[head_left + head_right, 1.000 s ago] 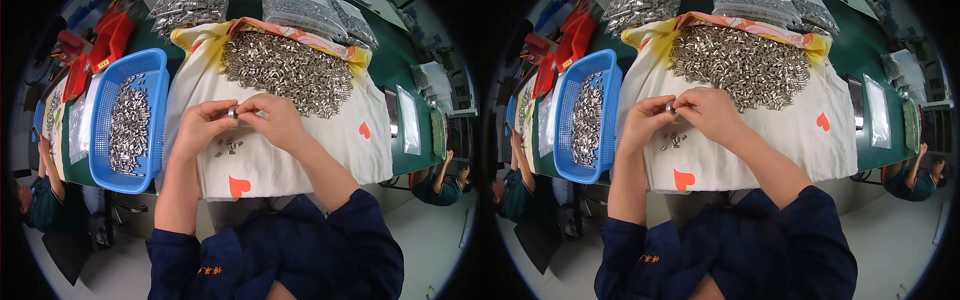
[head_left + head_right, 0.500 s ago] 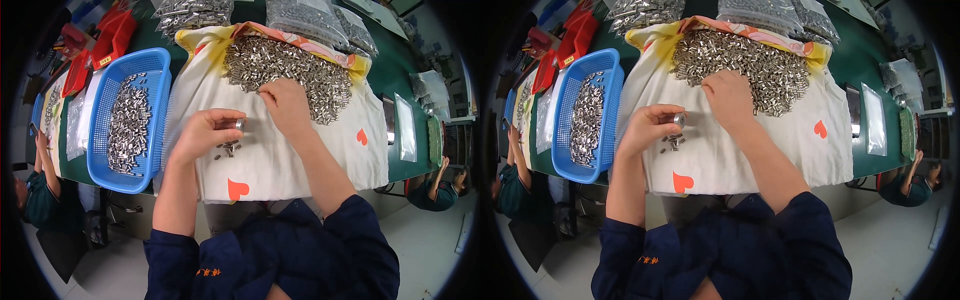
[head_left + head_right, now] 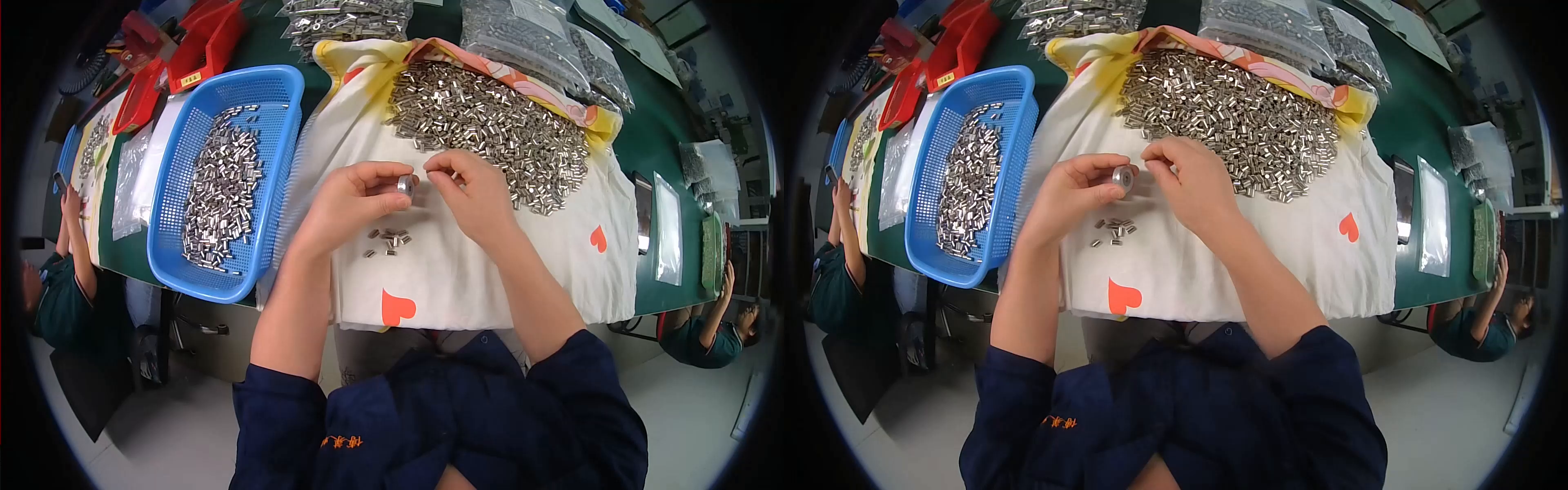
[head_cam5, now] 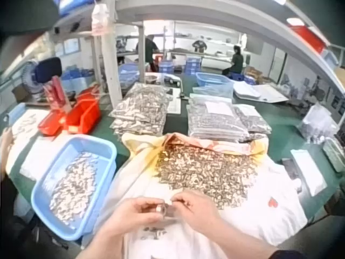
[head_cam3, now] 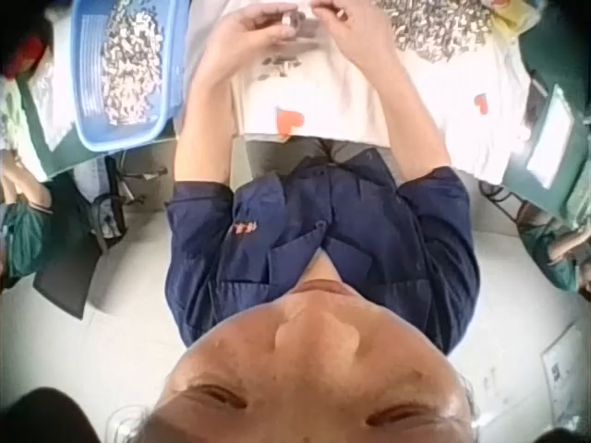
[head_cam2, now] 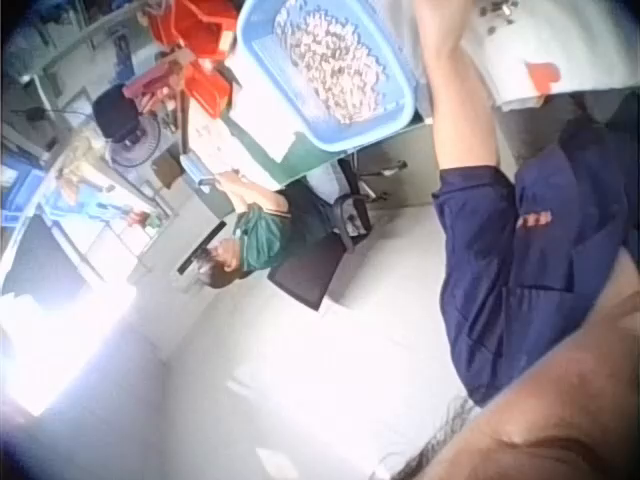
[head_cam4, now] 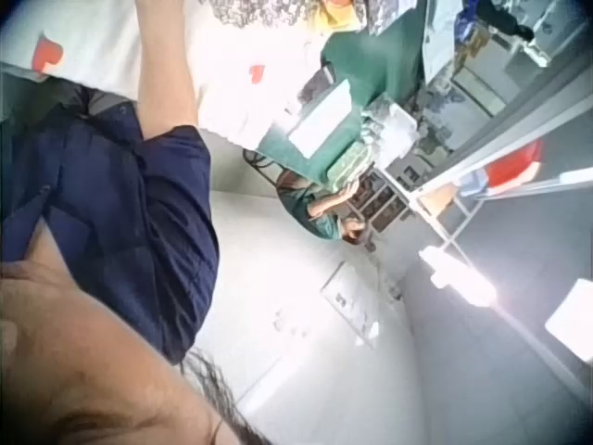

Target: Sorting small metal hardware components on a workbench in a manufacturing environment.

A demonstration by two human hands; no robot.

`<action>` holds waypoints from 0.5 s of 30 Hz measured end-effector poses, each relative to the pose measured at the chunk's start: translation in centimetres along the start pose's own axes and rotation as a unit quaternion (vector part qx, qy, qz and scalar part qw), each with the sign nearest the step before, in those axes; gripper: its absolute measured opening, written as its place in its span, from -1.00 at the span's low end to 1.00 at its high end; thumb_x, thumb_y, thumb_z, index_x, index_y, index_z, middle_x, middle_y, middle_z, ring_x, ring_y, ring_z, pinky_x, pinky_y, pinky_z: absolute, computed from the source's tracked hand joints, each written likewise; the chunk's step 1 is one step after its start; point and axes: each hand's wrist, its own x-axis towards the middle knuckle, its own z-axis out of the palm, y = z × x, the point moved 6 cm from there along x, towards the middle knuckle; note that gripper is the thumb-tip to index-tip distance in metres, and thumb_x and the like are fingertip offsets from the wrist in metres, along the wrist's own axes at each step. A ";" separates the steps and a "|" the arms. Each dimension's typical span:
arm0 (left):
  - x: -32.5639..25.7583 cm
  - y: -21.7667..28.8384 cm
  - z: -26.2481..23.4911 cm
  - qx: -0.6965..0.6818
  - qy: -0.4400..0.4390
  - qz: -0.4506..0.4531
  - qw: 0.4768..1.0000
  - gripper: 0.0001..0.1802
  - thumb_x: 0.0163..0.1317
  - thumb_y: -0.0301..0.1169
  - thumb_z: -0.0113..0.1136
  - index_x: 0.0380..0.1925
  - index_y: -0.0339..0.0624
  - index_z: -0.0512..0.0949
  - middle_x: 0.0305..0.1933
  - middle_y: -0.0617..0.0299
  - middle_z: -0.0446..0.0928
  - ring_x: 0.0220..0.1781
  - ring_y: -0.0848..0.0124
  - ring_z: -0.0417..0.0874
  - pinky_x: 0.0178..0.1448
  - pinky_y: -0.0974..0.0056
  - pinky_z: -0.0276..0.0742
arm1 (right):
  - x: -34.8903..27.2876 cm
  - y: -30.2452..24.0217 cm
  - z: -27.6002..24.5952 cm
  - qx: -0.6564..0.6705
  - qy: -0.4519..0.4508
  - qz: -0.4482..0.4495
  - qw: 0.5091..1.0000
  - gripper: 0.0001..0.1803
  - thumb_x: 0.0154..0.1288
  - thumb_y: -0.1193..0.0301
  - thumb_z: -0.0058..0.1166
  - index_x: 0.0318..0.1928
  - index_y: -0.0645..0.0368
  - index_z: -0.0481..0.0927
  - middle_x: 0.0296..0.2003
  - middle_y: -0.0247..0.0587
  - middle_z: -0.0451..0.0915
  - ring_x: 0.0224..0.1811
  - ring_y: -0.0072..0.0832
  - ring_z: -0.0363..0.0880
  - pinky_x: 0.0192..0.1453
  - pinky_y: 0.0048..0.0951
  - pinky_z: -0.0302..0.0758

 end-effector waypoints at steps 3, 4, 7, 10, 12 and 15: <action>-0.1 0.4 0.0 -0.019 0.007 0.005 1.000 -0.62 0.01 -0.61 0.20 -0.10 -0.37 0.45 -0.24 0.22 0.54 -0.25 0.54 0.56 -0.16 0.48 0.49 | -0.6 -1.8 0.0 0.073 -0.044 -0.042 0.995 -0.91 0.04 0.52 0.06 -0.38 0.23 0.55 -0.38 -0.26 0.55 -0.34 -0.45 0.52 -0.30 -0.51 0.45; -0.1 0.4 0.0 -0.028 0.007 0.005 1.000 -0.61 0.01 -0.60 0.20 -0.09 -0.37 0.45 -0.24 0.21 0.55 -0.25 0.53 0.57 -0.16 0.47 0.49 | -0.6 -1.9 0.1 0.073 -0.044 -0.043 0.995 -0.91 0.04 0.52 0.06 -0.38 0.23 0.55 -0.38 -0.26 0.55 -0.34 -0.45 0.52 -0.30 -0.51 0.45; 0.0 0.2 -0.1 -0.021 0.001 -0.003 1.000 -0.60 0.01 -0.61 0.20 -0.08 -0.37 0.45 -0.26 0.21 0.55 -0.26 0.54 0.57 -0.16 0.48 0.48 | -0.7 -1.4 0.5 0.083 -0.052 0.002 0.995 -0.88 0.01 0.51 0.10 -0.37 0.23 0.55 -0.41 -0.27 0.56 -0.33 -0.49 0.53 -0.28 -0.53 0.44; 0.1 -0.3 -0.1 -0.011 0.000 0.000 1.000 -0.59 0.00 -0.60 0.21 -0.07 -0.36 0.45 -0.28 0.20 0.56 -0.26 0.55 0.57 -0.16 0.48 0.48 | -0.8 -1.1 0.7 0.073 -0.045 -0.015 0.996 -0.89 0.00 0.51 0.11 -0.39 0.22 0.55 -0.46 -0.27 0.56 -0.39 -0.47 0.53 -0.30 -0.52 0.44; 0.1 -0.3 0.1 0.005 0.011 0.002 1.000 -0.59 0.00 -0.60 0.21 -0.07 -0.36 0.45 -0.28 0.20 0.56 -0.26 0.55 0.56 -0.17 0.48 0.47 | -1.2 -2.5 0.4 -0.063 0.029 -0.150 0.986 -0.92 -0.01 0.52 0.09 -0.41 0.20 0.55 -0.48 -0.27 0.55 -0.45 -0.47 0.53 -0.35 -0.52 0.44; 0.1 -0.3 0.1 -0.015 0.021 0.013 1.000 -0.59 0.00 -0.60 0.21 -0.07 -0.36 0.45 -0.28 0.18 0.57 -0.26 0.55 0.56 -0.16 0.49 0.47 | -1.2 -2.4 0.3 -0.020 0.032 -0.119 0.992 -0.94 -0.04 0.53 0.09 -0.46 0.20 0.53 -0.50 -0.25 0.53 -0.48 -0.42 0.52 -0.38 -0.48 0.43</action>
